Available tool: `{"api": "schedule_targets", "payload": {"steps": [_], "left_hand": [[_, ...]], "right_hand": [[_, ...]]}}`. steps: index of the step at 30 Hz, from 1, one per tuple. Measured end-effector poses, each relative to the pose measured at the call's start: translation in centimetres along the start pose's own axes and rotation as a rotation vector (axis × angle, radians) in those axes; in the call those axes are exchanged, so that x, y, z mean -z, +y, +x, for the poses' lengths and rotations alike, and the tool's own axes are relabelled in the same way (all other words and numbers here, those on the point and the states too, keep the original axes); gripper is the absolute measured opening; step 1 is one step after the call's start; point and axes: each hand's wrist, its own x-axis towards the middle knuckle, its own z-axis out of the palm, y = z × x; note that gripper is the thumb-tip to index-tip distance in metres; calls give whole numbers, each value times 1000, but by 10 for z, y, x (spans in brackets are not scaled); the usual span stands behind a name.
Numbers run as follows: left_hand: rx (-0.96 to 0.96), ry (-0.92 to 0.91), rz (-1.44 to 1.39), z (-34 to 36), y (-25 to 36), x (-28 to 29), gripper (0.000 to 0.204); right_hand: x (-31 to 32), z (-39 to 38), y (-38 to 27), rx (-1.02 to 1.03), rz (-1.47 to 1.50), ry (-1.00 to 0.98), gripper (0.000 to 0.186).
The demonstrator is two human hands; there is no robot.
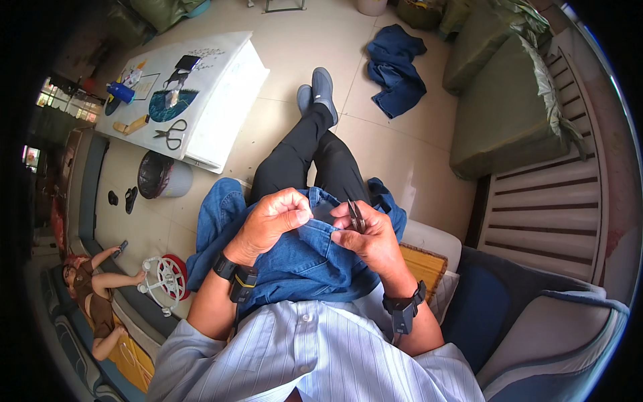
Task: The person uses small scissors to trim loose threads and excess fabric from the waistband and seams of a pair of blue jeans. They repeatedly reposition the jeans to access different areas while seated.
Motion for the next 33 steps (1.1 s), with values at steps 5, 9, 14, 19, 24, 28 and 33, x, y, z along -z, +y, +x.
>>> {"api": "schedule_targets", "payload": {"steps": [5,9,14,19,24,28,33], "left_hand": [[-92,40,73,2,-3,1,15],[-140,61,-3,0,-4,0,17],[-138,63,-81,-3,5,0,18],[-132,18,194,-10,11,-2,30],[21,-2,387,-7,2,0,17],[70,34,126,-10,1,-3,12],[81,67,-30,-12,6,-8,12]], "right_hand": [[-4,0,1,42,24,21,40],[-4,-1,1,51,47,16,41],[-3,-3,-2,23,46,12,40],[-2,-4,0,41,55,37,38],[2,-4,-6,69,-115,102,26],[4,-15,-25,51,-274,137,40],[-1,-24,-37,191,-421,41,47]]}}
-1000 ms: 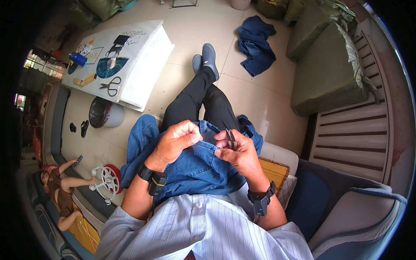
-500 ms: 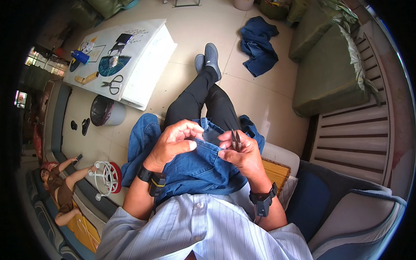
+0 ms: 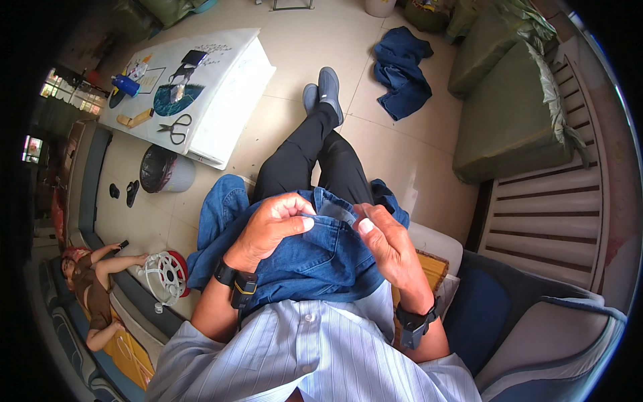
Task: The person uses small scissors to trim loose threads and excess fabric from the waistband and seams of a pair of blue jeans. They repeatedly reposition the jeans to access different areas while seated.
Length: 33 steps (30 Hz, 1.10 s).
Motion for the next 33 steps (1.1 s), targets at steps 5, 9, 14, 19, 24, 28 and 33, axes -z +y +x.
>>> {"api": "schedule_targets", "payload": {"steps": [5,9,14,19,24,28,33], "left_hand": [[-7,6,-35,1,-4,-2,12],[-21,48,-71,-1,-7,-5,14],[-56,102,-136,-4,-5,-12,20],[-46,131,-155,-3,-5,-17,26],[-41,133,-165,-4,-3,-21,30],[-47,146,-130,-5,-4,-24,33],[-54,163,-76,-9,3,-31,35]], "right_hand": [[-2,0,6,75,-176,-54,39],[-8,1,5,123,-268,-104,32],[-10,0,-1,194,-351,-99,30],[-15,-3,-5,173,-377,-73,28],[-22,-2,-3,227,-405,-35,28],[-26,-1,-4,253,-456,-14,28],[-27,0,-6,309,-507,9,28]]}}
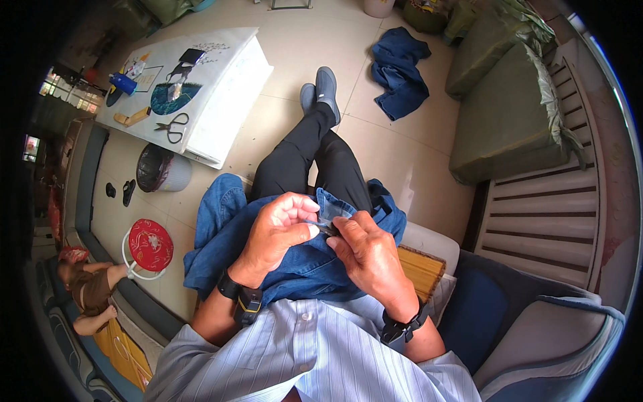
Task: The person uses small scissors to trim loose threads and excess fabric from the waistband and seams of a pair of blue jeans. They repeatedly reposition the jeans to access different areas while seated.
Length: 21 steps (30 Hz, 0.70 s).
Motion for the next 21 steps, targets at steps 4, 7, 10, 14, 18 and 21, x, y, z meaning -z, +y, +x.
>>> {"api": "schedule_targets", "payload": {"steps": [4,7,10,14,18,21], "left_hand": [[-3,2,0,-1,-1,-1,37],[-4,12,-7,-1,-2,-2,38],[-1,19,-11,-2,0,-2,39],[-5,8,-20,-2,-1,-2,39],[-7,12,-11,-3,-1,-2,39],[-11,11,-8,-3,-2,-1,39]], "right_hand": [[0,0,0,24,-20,13,28],[-1,0,-1,31,-23,21,27],[-2,0,-2,31,-20,20,26],[-3,0,-1,39,-17,31,25],[-3,0,-2,43,-19,33,24],[-3,0,-1,43,-20,34,24]]}}
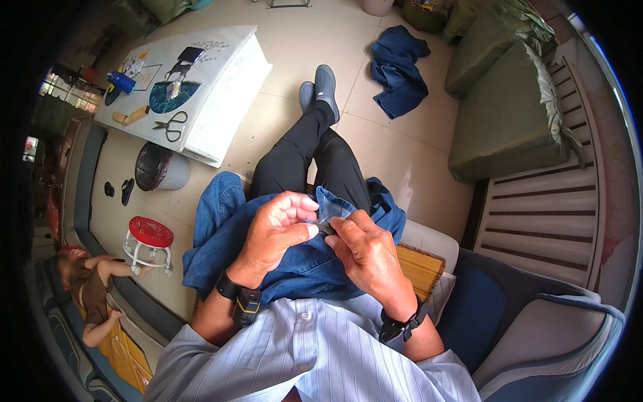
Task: The person uses small scissors to trim loose threads and excess fabric from the waistband and seams of a pair of blue jeans. They repeatedly reposition the jeans to access different areas while seated.
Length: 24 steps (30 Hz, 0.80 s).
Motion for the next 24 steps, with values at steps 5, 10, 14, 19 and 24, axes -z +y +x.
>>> {"api": "schedule_targets", "payload": {"steps": [5,10,14,19,24], "left_hand": [[2,-4,-12,0,1,0,39],[12,-6,-28,-1,2,0,38],[11,-4,-67,0,0,1,38],[15,-8,-68,1,-1,2,38],[2,-22,-90,1,0,7,38]], "right_hand": [[-2,0,2,6,15,5,24],[-3,-1,3,10,52,21,24],[-4,-2,6,-10,123,26,24],[-6,-5,19,-164,418,167,17],[9,-8,29,-450,860,280,28]]}}
